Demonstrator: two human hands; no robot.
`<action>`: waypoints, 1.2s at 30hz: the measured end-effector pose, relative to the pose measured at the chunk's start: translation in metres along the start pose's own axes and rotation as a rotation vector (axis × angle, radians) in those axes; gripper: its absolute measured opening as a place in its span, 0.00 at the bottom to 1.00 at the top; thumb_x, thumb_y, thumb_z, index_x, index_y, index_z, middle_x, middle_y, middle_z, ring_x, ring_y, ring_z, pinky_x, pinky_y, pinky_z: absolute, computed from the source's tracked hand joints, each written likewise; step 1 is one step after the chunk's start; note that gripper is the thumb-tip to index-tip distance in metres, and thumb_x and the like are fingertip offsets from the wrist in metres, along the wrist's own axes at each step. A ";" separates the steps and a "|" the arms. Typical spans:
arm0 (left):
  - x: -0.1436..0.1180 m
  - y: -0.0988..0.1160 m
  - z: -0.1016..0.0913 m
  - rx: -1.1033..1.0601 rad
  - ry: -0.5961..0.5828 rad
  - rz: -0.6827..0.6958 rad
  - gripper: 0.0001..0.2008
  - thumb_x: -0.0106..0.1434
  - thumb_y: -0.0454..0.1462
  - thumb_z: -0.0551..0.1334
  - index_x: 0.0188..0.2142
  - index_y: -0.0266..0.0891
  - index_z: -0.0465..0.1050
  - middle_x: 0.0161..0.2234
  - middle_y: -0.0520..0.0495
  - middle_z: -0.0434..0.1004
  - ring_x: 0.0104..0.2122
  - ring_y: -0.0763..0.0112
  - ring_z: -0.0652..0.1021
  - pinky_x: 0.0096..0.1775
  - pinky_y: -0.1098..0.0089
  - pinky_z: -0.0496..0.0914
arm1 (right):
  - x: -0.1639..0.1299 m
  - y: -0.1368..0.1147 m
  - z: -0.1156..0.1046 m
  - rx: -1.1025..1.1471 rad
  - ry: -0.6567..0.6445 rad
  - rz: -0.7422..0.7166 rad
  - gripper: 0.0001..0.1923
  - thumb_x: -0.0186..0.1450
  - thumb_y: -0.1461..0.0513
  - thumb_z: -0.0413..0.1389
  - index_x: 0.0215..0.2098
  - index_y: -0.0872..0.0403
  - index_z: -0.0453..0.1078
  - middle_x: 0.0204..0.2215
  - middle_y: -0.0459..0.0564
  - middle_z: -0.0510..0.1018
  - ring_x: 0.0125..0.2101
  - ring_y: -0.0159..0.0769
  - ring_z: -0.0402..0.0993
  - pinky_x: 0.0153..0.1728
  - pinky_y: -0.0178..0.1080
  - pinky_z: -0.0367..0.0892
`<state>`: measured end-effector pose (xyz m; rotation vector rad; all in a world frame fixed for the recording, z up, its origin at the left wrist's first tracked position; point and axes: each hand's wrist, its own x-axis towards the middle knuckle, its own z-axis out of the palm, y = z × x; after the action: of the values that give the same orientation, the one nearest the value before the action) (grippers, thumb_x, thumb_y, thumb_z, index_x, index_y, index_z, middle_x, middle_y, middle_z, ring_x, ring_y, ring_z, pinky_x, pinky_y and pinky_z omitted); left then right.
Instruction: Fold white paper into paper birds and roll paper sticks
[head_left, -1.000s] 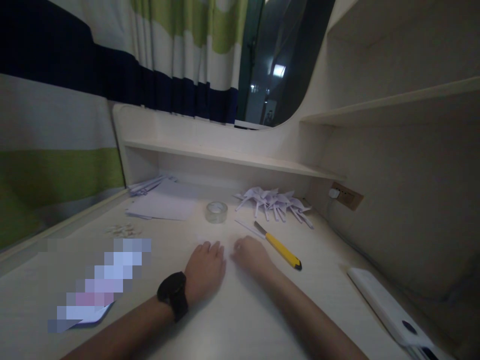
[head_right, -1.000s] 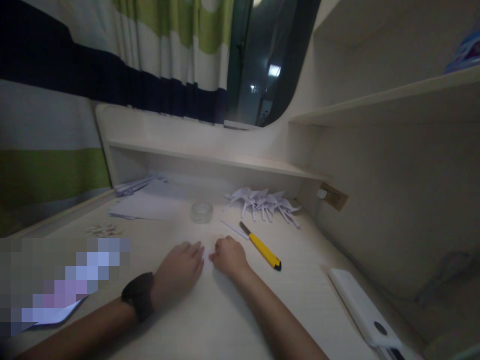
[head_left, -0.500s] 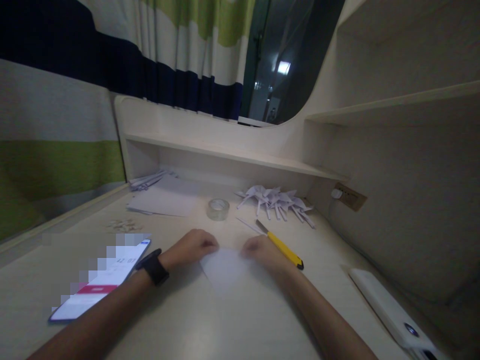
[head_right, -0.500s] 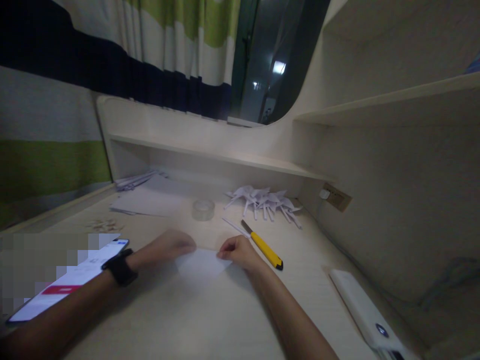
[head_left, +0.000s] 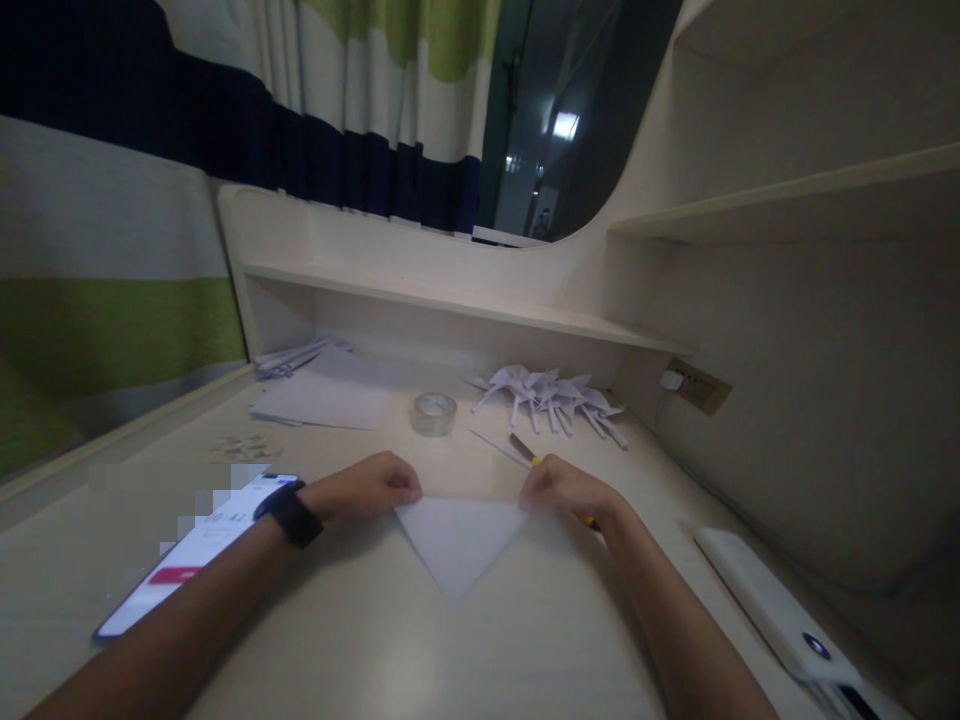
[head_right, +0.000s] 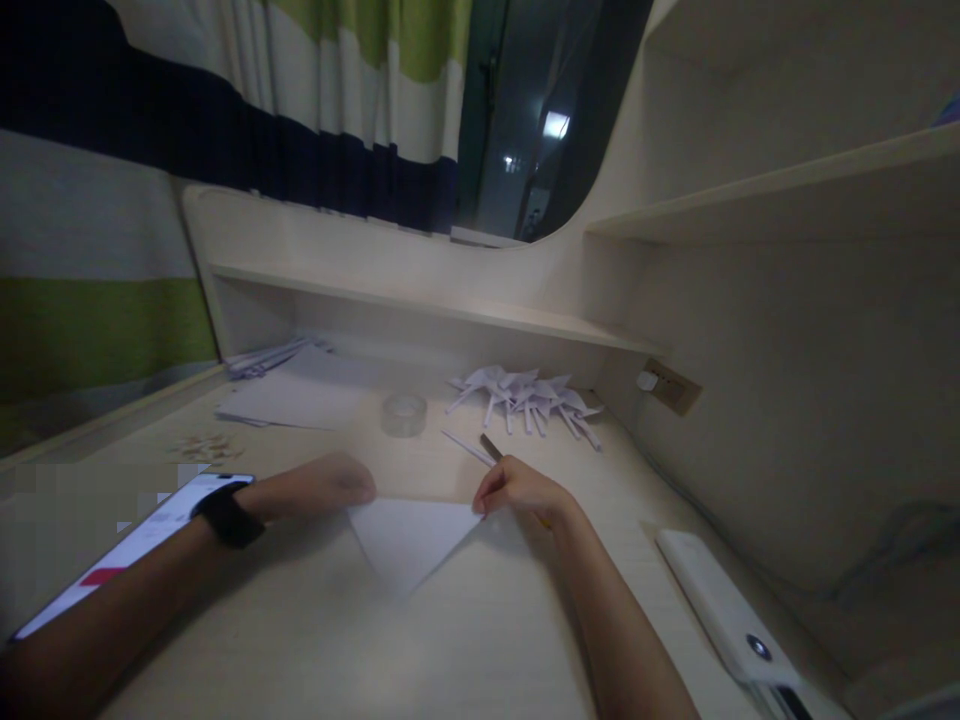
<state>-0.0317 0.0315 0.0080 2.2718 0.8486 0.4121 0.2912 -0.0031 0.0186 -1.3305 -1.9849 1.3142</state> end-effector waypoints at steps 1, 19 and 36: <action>0.000 0.001 -0.001 -0.022 -0.007 -0.006 0.15 0.58 0.42 0.57 0.26 0.33 0.74 0.25 0.46 0.76 0.27 0.68 0.73 0.31 0.71 0.64 | -0.002 0.001 -0.004 0.014 -0.002 0.012 0.06 0.45 0.62 0.62 0.22 0.57 0.77 0.19 0.46 0.78 0.22 0.32 0.70 0.29 0.34 0.64; -0.011 0.017 -0.018 -0.123 -0.030 -0.139 0.16 0.59 0.46 0.59 0.25 0.36 0.74 0.26 0.46 0.78 0.26 0.68 0.75 0.29 0.70 0.66 | -0.019 0.020 -0.036 -0.014 0.035 0.057 0.08 0.47 0.61 0.61 0.25 0.58 0.78 0.22 0.48 0.79 0.26 0.36 0.73 0.32 0.35 0.65; -0.013 0.013 -0.017 -0.639 0.057 -0.218 0.16 0.59 0.48 0.61 0.35 0.37 0.68 0.40 0.42 0.75 0.45 0.58 0.76 0.43 0.58 0.74 | -0.018 0.020 -0.041 -0.115 0.194 0.078 0.15 0.50 0.56 0.62 0.29 0.60 0.78 0.25 0.51 0.80 0.28 0.37 0.73 0.34 0.37 0.65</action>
<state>-0.0440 0.0233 0.0281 1.5719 0.8345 0.5559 0.3394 0.0021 0.0233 -1.5402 -1.9168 1.0724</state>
